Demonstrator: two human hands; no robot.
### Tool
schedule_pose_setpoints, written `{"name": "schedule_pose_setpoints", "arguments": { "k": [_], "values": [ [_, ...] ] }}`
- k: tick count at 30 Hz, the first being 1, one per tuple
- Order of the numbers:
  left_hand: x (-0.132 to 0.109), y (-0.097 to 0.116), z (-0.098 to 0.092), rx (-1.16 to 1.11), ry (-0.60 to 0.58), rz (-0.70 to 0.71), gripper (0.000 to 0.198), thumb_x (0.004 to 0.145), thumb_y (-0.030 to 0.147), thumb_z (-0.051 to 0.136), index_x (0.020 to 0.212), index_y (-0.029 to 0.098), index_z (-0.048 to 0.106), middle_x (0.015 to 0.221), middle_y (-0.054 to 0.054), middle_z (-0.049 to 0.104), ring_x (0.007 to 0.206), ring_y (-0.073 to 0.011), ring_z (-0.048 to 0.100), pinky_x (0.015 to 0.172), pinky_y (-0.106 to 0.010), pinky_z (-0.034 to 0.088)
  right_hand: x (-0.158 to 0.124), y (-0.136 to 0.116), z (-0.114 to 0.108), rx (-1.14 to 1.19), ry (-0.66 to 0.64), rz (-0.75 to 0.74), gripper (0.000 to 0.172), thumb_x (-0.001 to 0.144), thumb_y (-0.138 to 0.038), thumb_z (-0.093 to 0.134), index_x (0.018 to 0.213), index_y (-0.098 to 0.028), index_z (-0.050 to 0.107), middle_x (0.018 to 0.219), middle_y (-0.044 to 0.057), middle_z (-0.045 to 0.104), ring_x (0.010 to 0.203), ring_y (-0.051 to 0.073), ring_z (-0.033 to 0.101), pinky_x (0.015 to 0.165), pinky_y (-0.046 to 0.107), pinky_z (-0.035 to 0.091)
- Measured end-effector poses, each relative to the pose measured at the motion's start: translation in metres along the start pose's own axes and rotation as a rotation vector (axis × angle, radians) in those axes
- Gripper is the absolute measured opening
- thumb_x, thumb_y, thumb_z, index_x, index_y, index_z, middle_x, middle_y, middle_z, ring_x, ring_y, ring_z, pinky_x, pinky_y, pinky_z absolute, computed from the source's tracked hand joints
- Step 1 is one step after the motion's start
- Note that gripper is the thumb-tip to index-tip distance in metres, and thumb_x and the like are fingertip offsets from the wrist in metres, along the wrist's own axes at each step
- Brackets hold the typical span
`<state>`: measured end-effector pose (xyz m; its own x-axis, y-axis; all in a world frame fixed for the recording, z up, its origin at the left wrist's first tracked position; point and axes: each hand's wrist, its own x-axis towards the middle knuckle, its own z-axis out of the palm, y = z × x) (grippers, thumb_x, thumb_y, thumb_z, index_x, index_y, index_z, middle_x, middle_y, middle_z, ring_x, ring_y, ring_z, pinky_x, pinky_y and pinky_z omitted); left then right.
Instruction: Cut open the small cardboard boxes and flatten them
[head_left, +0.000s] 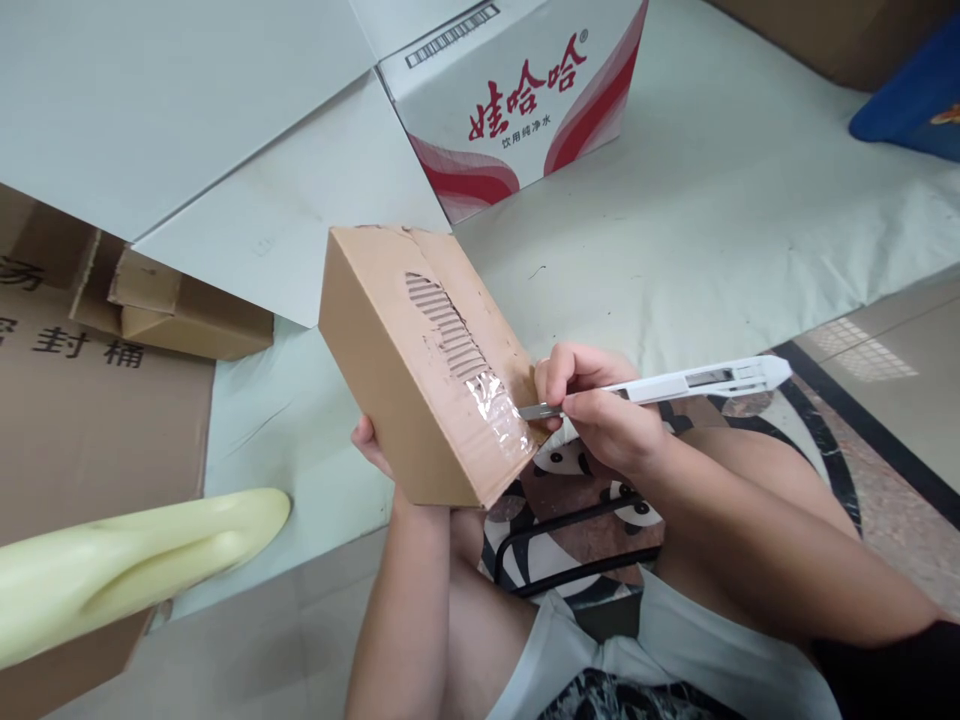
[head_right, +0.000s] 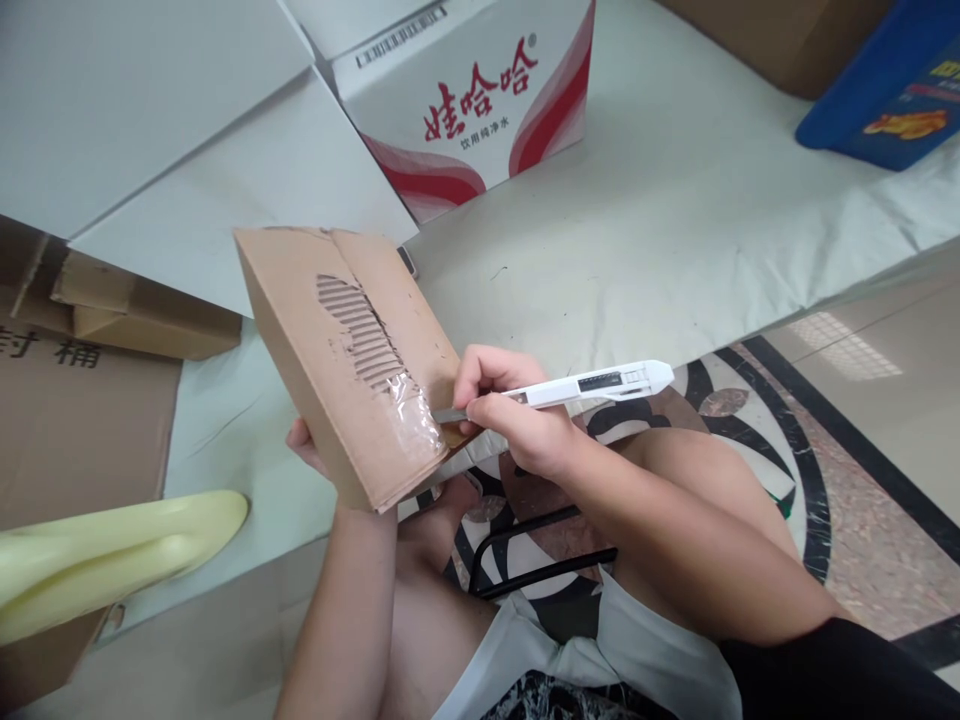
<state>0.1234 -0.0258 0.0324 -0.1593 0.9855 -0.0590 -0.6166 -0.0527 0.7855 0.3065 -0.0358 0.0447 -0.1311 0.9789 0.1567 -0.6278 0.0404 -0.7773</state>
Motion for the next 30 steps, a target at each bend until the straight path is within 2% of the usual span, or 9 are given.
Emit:
{"name": "schedule_pose_setpoints", "arguments": {
  "k": [5,14,30],
  "values": [
    [-0.002,0.001,-0.002,0.011,0.019,-0.112,0.062,0.072,0.07,0.067,0.115,0.025,0.071,0.105,-0.006,0.076,0.09,-0.0313,0.071,0.076,-0.045,0.062,0.002,0.0,-0.001,0.005,0.007,0.014,0.003,0.068,-0.016,0.062,0.067,-0.019,0.064,0.055,-0.003,0.059,0.049,0.009,0.052,0.047,0.021,0.041],
    [0.001,0.0,-0.005,0.045,0.045,-0.044,0.055,0.075,0.068,0.064,0.11,0.027,0.071,0.107,-0.006,0.075,0.1,-0.0326,0.07,0.081,-0.044,0.062,0.003,-0.004,0.001,-0.009,0.05,0.06,0.003,0.066,-0.017,0.062,0.066,-0.019,0.064,0.055,-0.003,0.059,0.05,0.01,0.054,0.05,0.023,0.043],
    [0.0,0.003,-0.012,-0.013,0.013,-0.142,0.061,0.074,0.07,0.061,0.118,0.028,0.067,0.115,-0.007,0.073,0.098,-0.0311,0.069,0.086,-0.046,0.06,0.004,-0.004,0.002,-0.039,0.066,0.042,0.002,0.066,-0.02,0.062,0.064,-0.019,0.062,0.054,-0.003,0.057,0.049,0.01,0.052,0.049,0.023,0.041]
  ]
}}
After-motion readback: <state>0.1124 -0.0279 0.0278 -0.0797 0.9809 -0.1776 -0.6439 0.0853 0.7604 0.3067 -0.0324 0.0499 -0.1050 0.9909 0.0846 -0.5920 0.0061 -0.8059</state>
